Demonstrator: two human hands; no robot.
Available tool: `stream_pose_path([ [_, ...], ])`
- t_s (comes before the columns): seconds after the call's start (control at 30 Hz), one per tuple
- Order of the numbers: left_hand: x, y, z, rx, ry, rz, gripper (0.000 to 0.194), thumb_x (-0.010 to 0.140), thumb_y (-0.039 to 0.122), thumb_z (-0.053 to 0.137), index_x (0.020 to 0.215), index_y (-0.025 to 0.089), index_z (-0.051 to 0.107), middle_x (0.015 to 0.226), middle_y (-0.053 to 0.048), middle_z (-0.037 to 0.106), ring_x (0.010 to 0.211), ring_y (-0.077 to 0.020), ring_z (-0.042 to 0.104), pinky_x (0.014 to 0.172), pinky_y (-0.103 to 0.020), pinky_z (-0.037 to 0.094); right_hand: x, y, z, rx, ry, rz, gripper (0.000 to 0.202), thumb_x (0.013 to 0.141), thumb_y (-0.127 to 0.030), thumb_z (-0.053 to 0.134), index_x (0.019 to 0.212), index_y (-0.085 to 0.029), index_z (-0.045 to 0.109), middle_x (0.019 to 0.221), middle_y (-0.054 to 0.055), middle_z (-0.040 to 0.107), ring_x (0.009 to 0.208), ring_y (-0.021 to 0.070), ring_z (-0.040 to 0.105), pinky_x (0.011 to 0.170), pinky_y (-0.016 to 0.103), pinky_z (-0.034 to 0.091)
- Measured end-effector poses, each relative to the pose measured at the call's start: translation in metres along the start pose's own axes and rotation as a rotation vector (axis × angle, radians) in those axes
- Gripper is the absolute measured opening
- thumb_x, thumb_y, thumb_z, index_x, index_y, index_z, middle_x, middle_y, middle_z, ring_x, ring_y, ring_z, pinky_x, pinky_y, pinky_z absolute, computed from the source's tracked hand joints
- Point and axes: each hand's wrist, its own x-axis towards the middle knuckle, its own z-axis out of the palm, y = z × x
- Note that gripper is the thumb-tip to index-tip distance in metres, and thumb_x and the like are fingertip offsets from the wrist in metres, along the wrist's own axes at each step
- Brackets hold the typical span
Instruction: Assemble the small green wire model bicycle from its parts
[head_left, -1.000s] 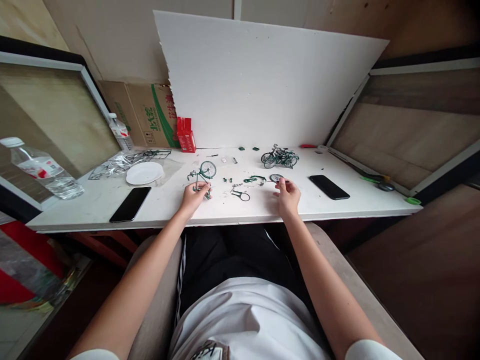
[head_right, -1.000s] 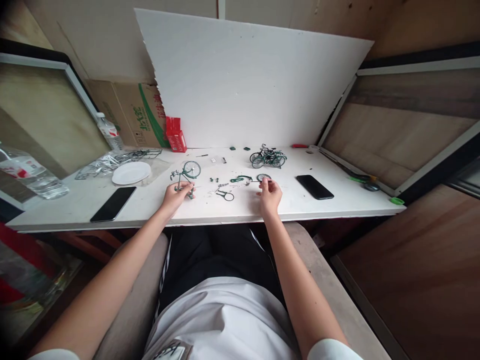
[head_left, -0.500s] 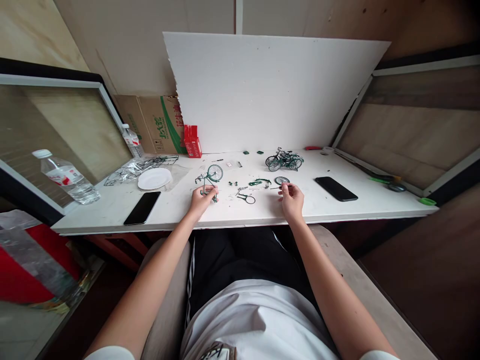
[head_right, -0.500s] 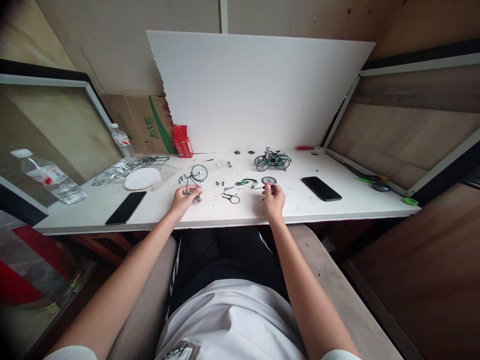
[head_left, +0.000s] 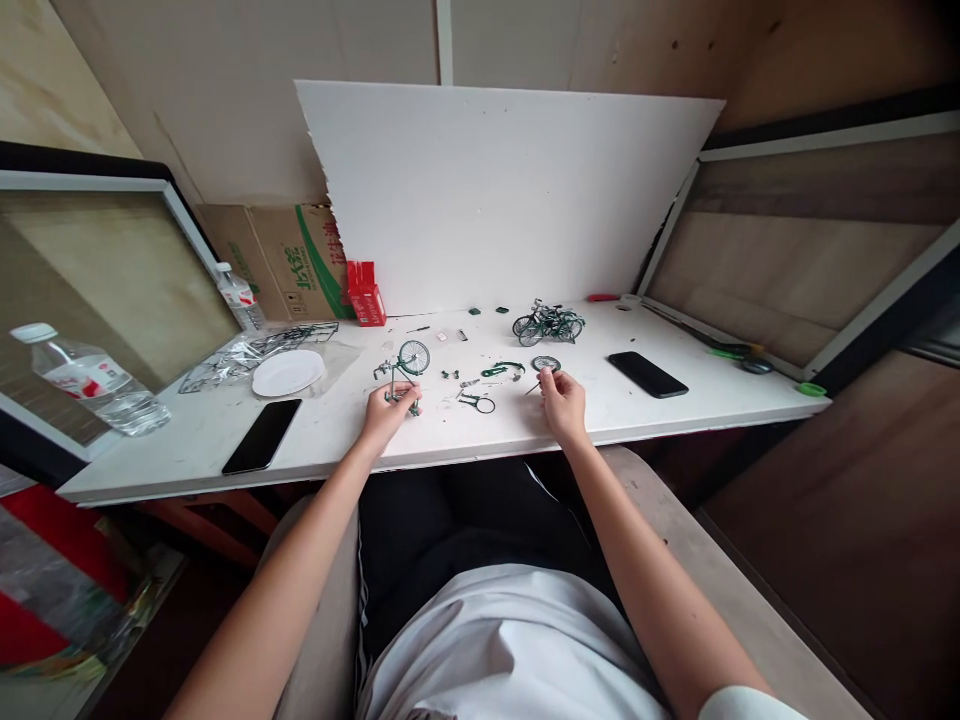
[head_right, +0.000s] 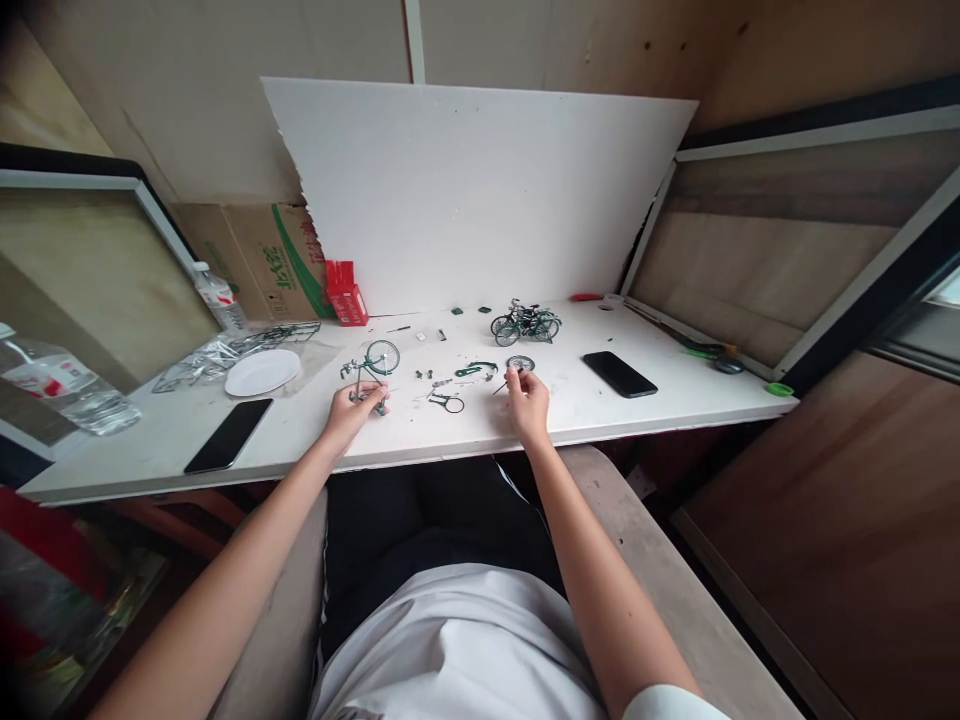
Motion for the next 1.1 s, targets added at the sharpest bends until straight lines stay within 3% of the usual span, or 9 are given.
stream_pose_path([
  [0.3, 0.003, 0.0, 0.004, 0.052, -0.017, 0.003, 0.039, 0.072, 0.049, 0.087, 0.086, 0.014, 0.075, 0.09, -0.01, 0.077, 0.063, -0.0152, 0.067, 0.066, -0.028, 0.051, -0.005, -0.011, 0.005, -0.141, -0.077, -0.002, 0.054, 0.094, -0.072, 0.053, 0.077, -0.022, 0.065, 0.083, 0.01, 0.075, 0.081, 0.0263, 0.068, 0.081, 0.037, 0.052],
  [0.47, 0.004, 0.002, 0.008, 0.061, -0.023, -0.007, 0.038, 0.072, 0.047, 0.087, 0.087, 0.014, 0.076, 0.087, -0.009, 0.077, 0.062, -0.0154, 0.067, 0.065, -0.028, 0.051, -0.009, -0.014, 0.008, -0.15, -0.031, -0.017, 0.05, 0.102, -0.064, 0.043, 0.086, -0.023, 0.064, 0.09, 0.012, 0.075, 0.084, 0.0264, 0.068, 0.082, 0.037, 0.051],
  [0.6, 0.006, 0.002, 0.011, 0.09, -0.029, -0.031, 0.039, 0.072, 0.046, 0.084, 0.091, 0.013, 0.076, 0.085, -0.008, 0.075, 0.062, -0.0163, 0.067, 0.063, -0.028, 0.051, -0.012, -0.016, 0.012, -0.176, -0.074, -0.128, 0.051, 0.107, -0.058, 0.038, 0.109, -0.019, 0.071, 0.097, 0.012, 0.073, 0.094, 0.0272, 0.066, 0.09, 0.041, 0.051],
  [0.7, 0.008, 0.0, 0.012, 0.113, -0.027, -0.035, 0.04, 0.071, 0.045, 0.083, 0.091, 0.012, 0.075, 0.083, -0.008, 0.075, 0.061, -0.0169, 0.066, 0.06, -0.029, 0.051, -0.013, -0.015, 0.015, -0.276, -0.009, -0.27, 0.051, 0.106, -0.058, 0.043, 0.111, -0.02, 0.076, 0.108, 0.015, 0.067, 0.109, 0.0301, 0.06, 0.099, 0.045, 0.048],
  [0.77, 0.009, -0.001, 0.012, 0.114, -0.036, -0.024, 0.038, 0.072, 0.044, 0.082, 0.09, 0.012, 0.075, 0.082, -0.008, 0.074, 0.061, -0.0167, 0.066, 0.061, -0.029, 0.051, -0.013, -0.014, 0.016, -0.341, 0.01, -0.304, 0.049, 0.105, -0.057, 0.047, 0.108, -0.019, 0.079, 0.102, 0.014, 0.064, 0.103, 0.0295, 0.059, 0.098, 0.045, 0.048],
  [0.9, 0.008, -0.001, 0.012, 0.117, -0.045, -0.01, 0.034, 0.074, 0.042, 0.081, 0.091, 0.012, 0.075, 0.08, -0.007, 0.073, 0.062, -0.016, 0.066, 0.063, -0.028, 0.05, -0.016, -0.013, 0.016, -0.411, -0.107, -0.281, 0.042, 0.106, -0.046, 0.048, 0.105, -0.018, 0.078, 0.084, 0.009, 0.068, 0.085, 0.0256, 0.061, 0.086, 0.039, 0.048],
  [1.1, 0.007, 0.0, 0.012, 0.115, -0.038, -0.03, 0.038, 0.071, 0.045, 0.082, 0.089, 0.012, 0.075, 0.084, -0.008, 0.074, 0.061, -0.0172, 0.067, 0.062, -0.03, 0.051, -0.019, -0.017, 0.015, -0.617, -0.137, -0.231, 0.029, 0.1, -0.031, 0.054, 0.108, -0.019, 0.079, 0.099, 0.012, 0.077, 0.102, 0.0305, 0.06, 0.09, 0.04, 0.043],
])
